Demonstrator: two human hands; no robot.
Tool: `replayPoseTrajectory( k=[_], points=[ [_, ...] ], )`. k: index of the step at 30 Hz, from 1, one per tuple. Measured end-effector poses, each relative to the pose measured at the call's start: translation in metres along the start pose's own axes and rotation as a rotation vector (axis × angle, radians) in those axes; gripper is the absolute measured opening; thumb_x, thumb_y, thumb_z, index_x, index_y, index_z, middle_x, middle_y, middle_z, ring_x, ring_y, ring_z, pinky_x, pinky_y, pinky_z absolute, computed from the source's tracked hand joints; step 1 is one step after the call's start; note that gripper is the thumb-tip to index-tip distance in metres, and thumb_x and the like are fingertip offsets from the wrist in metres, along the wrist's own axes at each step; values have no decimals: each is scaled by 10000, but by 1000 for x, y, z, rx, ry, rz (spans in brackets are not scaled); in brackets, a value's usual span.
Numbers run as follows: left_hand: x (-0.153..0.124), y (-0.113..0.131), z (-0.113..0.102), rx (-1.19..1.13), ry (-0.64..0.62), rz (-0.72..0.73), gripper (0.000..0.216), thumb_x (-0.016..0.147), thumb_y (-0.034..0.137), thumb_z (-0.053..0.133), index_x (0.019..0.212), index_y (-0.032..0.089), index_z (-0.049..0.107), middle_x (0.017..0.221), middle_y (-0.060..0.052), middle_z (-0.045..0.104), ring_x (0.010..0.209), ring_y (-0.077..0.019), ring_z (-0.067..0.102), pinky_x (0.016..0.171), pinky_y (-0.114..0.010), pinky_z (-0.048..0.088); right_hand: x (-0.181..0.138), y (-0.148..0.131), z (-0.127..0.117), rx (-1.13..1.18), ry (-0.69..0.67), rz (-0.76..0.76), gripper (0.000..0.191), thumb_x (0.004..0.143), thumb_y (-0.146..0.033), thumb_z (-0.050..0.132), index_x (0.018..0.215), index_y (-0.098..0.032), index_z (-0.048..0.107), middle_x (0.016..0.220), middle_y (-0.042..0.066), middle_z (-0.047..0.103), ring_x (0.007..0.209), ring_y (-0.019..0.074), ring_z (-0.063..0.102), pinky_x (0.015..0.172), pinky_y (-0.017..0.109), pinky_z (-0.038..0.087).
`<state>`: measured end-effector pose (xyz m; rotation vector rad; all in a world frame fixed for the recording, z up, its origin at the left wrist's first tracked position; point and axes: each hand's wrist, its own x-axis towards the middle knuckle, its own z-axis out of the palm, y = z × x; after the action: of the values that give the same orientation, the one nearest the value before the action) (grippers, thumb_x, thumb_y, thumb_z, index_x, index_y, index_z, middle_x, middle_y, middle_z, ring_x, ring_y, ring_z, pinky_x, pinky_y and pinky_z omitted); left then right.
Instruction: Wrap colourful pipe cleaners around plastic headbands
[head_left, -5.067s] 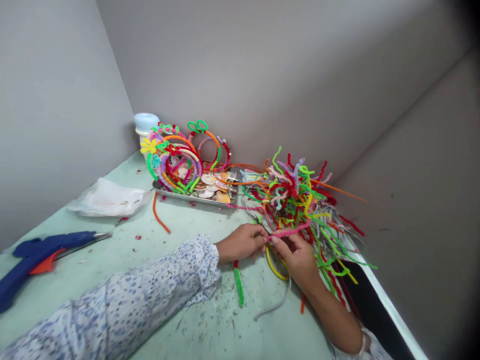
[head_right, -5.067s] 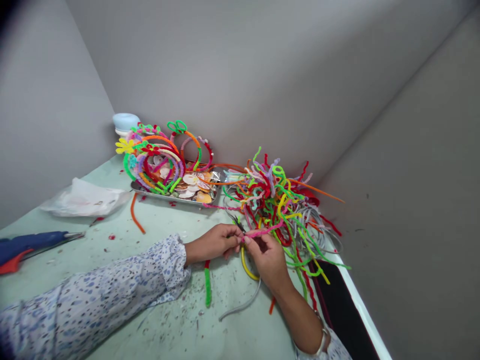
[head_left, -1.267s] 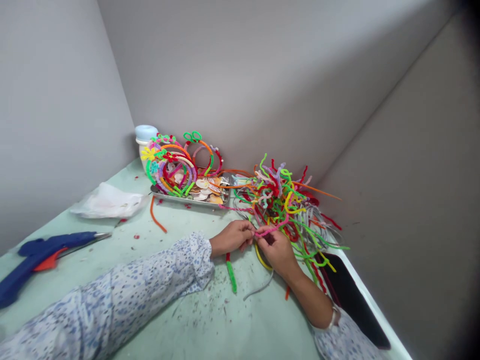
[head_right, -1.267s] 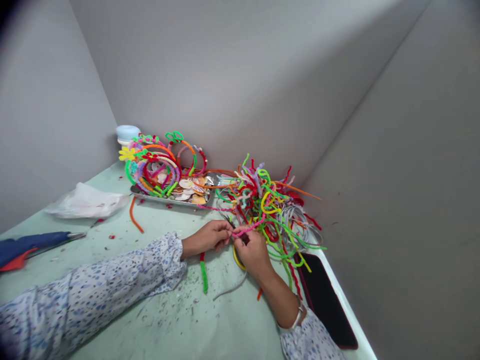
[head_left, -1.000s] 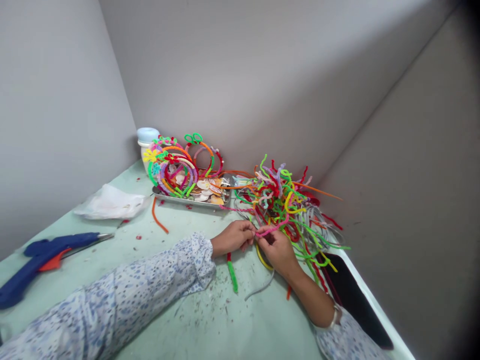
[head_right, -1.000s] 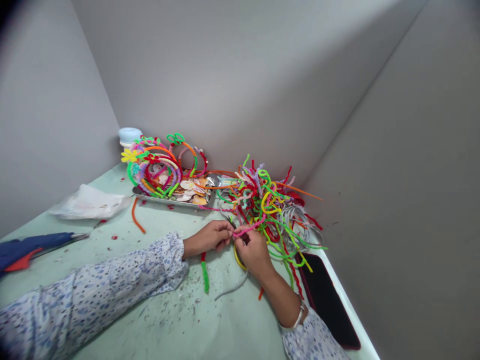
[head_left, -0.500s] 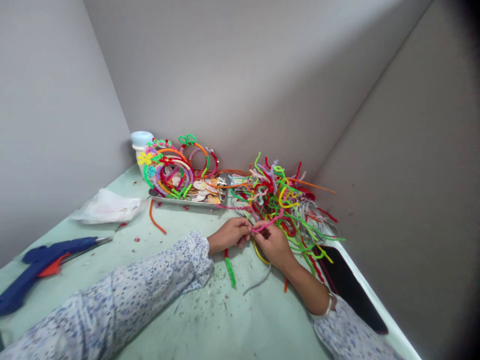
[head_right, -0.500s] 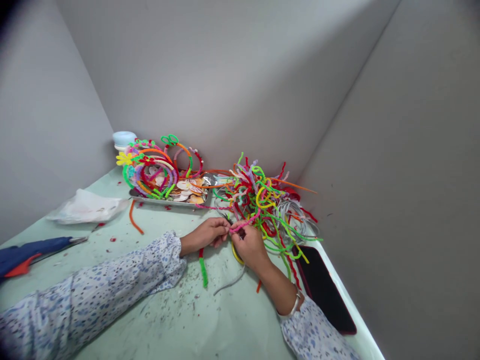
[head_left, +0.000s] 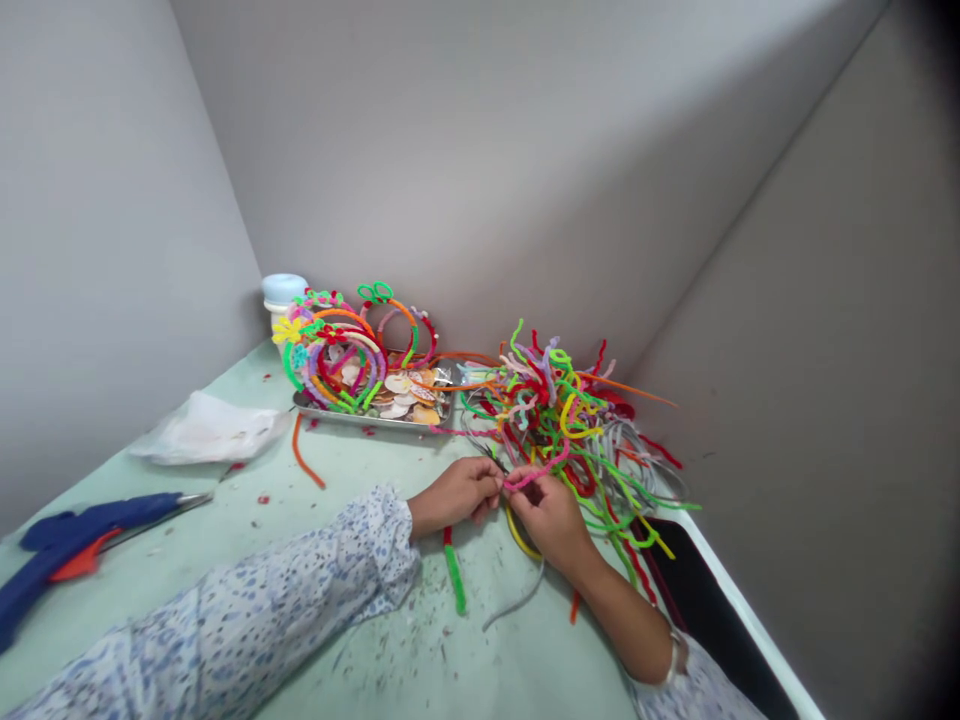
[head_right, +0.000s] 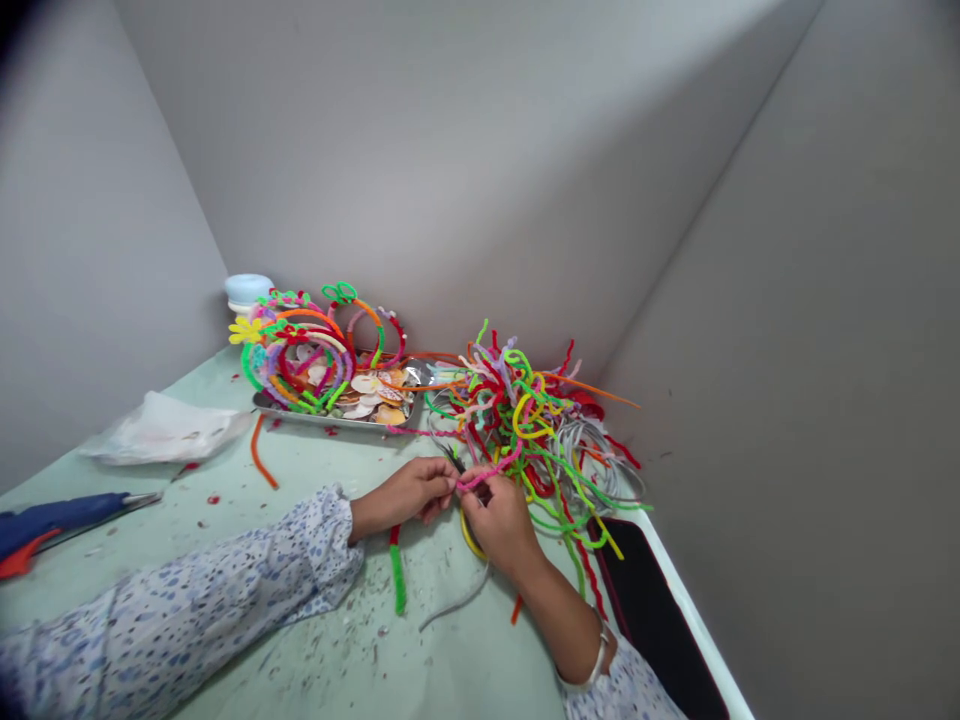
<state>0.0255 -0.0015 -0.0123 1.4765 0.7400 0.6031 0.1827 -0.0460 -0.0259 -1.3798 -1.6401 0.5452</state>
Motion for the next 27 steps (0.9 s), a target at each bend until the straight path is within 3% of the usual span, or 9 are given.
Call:
replayPoseTrajectory(
  k=[19,27],
  points=[
    [-1,1,-1,66,-9,16,119,786,241,429,814,151,501,605,37,496,417,-56,398,404,-172,318,1,-5,-3,46,-12,50,76,770,-239,571,756,-183,621,727,34,652,666,176,593,645,277,464],
    [-6,3,-1,139,-5,4,206,840,334,406,834,157,512,628,25,509,443,-67,421,426,-180,324,2,-6,-5,23,-61,29,69,761,-185,545,762,-189,614,742,33,643,674,174,589,633,265,456]
  ],
)
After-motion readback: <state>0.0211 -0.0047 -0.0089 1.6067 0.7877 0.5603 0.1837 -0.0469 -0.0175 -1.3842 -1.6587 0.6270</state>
